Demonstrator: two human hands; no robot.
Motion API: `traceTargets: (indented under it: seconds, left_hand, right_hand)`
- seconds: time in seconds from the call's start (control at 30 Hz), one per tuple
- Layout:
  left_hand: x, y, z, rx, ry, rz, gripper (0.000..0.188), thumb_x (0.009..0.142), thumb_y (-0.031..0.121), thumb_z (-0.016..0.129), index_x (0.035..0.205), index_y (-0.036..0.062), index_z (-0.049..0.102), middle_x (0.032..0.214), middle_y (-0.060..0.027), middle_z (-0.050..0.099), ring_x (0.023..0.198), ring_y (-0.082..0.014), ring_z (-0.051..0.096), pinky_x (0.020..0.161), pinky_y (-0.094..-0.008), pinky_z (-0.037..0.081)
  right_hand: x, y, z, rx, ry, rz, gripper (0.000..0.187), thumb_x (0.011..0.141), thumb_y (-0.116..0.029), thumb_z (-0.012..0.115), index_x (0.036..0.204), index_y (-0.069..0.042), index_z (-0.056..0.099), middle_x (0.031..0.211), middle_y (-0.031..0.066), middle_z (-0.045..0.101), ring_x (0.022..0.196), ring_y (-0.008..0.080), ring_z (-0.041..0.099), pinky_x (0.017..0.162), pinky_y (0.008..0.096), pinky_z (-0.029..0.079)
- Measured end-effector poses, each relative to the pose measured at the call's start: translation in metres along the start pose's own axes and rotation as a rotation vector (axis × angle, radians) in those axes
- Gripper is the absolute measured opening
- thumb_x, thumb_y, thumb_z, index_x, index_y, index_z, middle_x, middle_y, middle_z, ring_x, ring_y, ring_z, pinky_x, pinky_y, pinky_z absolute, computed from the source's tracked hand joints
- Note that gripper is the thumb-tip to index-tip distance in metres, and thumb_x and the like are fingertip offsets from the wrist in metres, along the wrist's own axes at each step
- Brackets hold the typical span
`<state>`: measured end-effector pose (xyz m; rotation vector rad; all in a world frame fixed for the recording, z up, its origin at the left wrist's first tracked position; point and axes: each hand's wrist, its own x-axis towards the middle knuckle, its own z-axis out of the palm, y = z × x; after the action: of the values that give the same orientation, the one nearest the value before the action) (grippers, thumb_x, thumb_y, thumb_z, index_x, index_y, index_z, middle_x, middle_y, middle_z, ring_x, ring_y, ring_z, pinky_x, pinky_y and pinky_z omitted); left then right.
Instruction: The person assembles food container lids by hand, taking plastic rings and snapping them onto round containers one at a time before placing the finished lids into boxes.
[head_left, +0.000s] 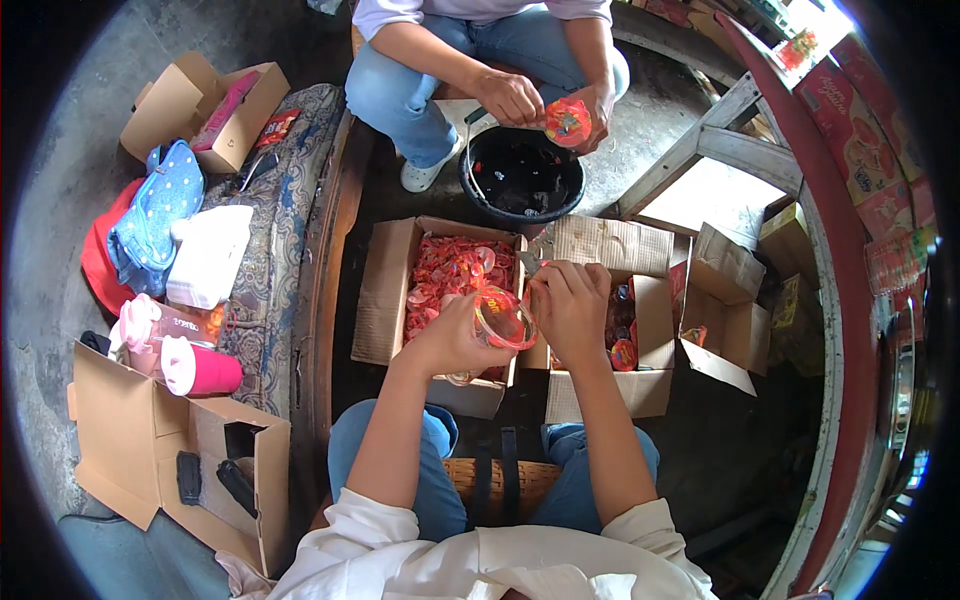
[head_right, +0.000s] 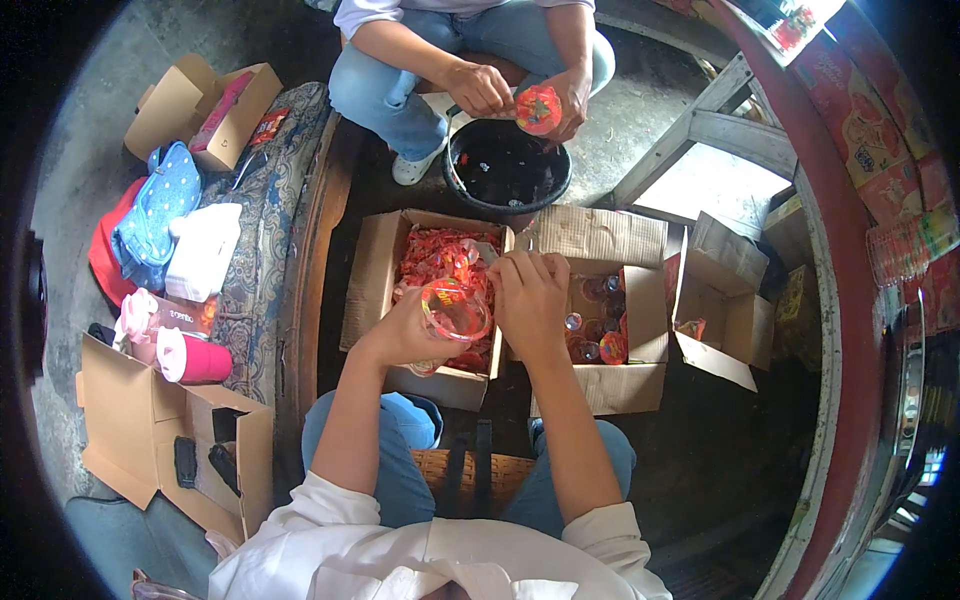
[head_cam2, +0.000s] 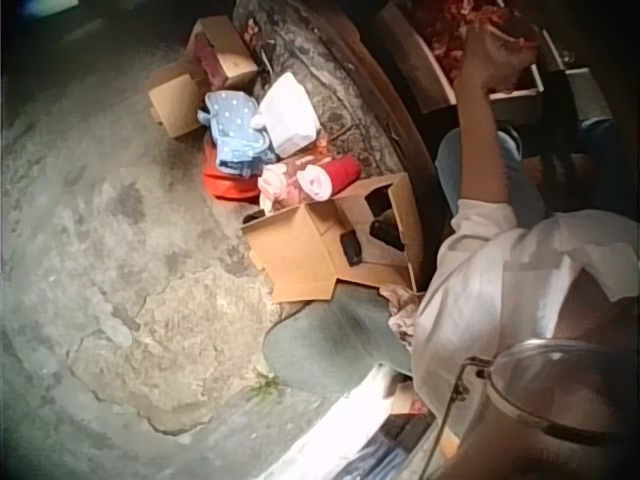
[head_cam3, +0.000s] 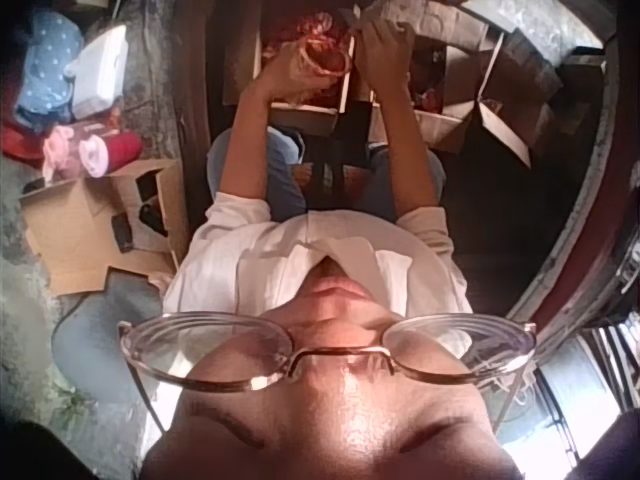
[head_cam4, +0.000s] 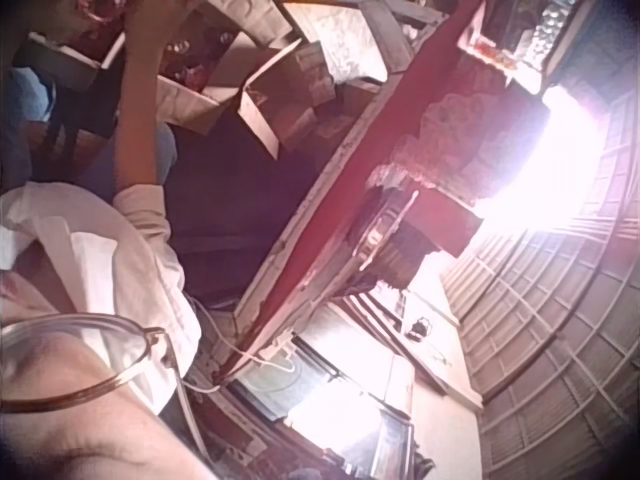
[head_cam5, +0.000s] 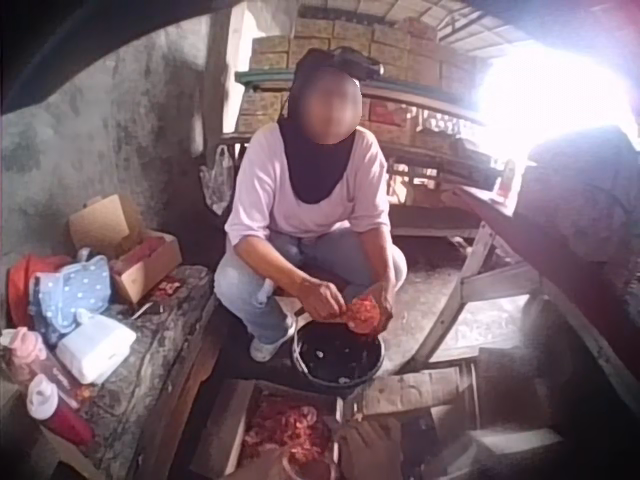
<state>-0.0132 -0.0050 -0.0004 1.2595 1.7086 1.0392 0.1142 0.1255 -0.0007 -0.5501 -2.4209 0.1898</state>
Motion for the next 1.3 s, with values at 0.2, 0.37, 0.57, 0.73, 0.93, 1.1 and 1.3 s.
traceTargets:
  seconds: [0.2,0.37,0.57,0.73,0.93,1.1,1.3]
  left_hand:
    - [-0.002,-0.007,-0.001,-0.031,0.000,-0.003,0.057,0.057,0.037,0.076,0.103,0.0084,0.057,0.096,-0.0111,0.063,0.090,-0.0274,0.054,0.089,-0.0352,0.032]
    - [0.001,-0.009,-0.002,-0.027,0.167,0.052,0.063,0.059,0.040,0.076,0.109,0.0100,0.055,0.106,-0.0100,0.054,0.099,-0.0245,0.051,0.085,-0.0373,0.029]
    - [0.000,0.001,-0.004,0.107,0.233,0.003,0.062,0.059,0.042,0.075,0.109,0.0104,0.055,0.105,-0.0077,0.046,0.100,-0.0232,0.050,0.083,-0.0379,0.025]
    - [0.001,-0.003,-0.003,0.195,0.276,0.030,0.067,0.059,0.042,0.075,0.111,0.0081,0.051,0.101,-0.0092,0.046,0.096,-0.0242,0.049,0.082,-0.0370,0.026]
    - [0.000,-0.004,0.000,0.281,0.271,0.048,0.074,0.061,0.040,0.074,0.117,0.0036,0.043,0.098,-0.0132,0.052,0.089,-0.0271,0.049,0.082,-0.0370,0.027]
    - [0.002,-0.008,0.001,0.401,0.383,0.224,0.074,0.060,0.038,0.074,0.119,0.0037,0.043,0.105,-0.0167,0.058,0.092,-0.0281,0.054,0.082,-0.0390,0.028]
    - [0.006,0.003,0.008,0.431,0.478,0.139,0.072,0.059,0.039,0.075,0.115,0.0042,0.048,0.093,-0.0123,0.062,0.089,-0.0276,0.057,0.080,-0.0397,0.030]
  right_hand:
    - [0.002,-0.002,-0.003,0.034,-0.019,0.035,0.007,0.075,-0.012,0.063,0.078,-0.009,0.058,0.079,0.0040,0.057,0.079,0.0215,0.055,0.082,0.0388,0.034]
    - [0.005,0.008,-0.008,0.370,-0.055,0.233,0.014,0.076,-0.015,0.064,0.085,-0.005,0.060,0.086,0.0075,0.060,0.082,0.0257,0.057,0.079,0.0382,0.039]
    - [0.008,0.006,-0.005,0.600,0.089,0.289,0.027,0.071,-0.020,0.071,0.092,-0.004,0.062,0.088,0.0116,0.062,0.081,0.0292,0.060,0.072,0.0363,0.045]
    - [0.007,0.007,-0.009,0.586,-0.126,0.276,0.028,0.065,-0.021,0.074,0.087,-0.006,0.066,0.080,0.0086,0.064,0.081,0.0265,0.060,0.075,0.0370,0.044]
    - [0.004,0.008,-0.006,0.445,-0.147,0.230,0.013,0.066,-0.011,0.073,0.075,-0.003,0.068,0.079,0.0109,0.066,0.079,0.0234,0.062,0.076,0.0333,0.046]
    - [0.002,0.005,0.000,0.362,-0.076,0.209,0.013,0.066,-0.014,0.074,0.073,-0.004,0.068,0.076,0.0084,0.065,0.077,0.0233,0.062,0.074,0.0336,0.045]
    - [0.002,-0.002,-0.001,0.329,-0.039,0.207,0.012,0.069,-0.017,0.072,0.073,-0.007,0.067,0.078,0.0036,0.065,0.081,0.0214,0.059,0.082,0.0364,0.036]
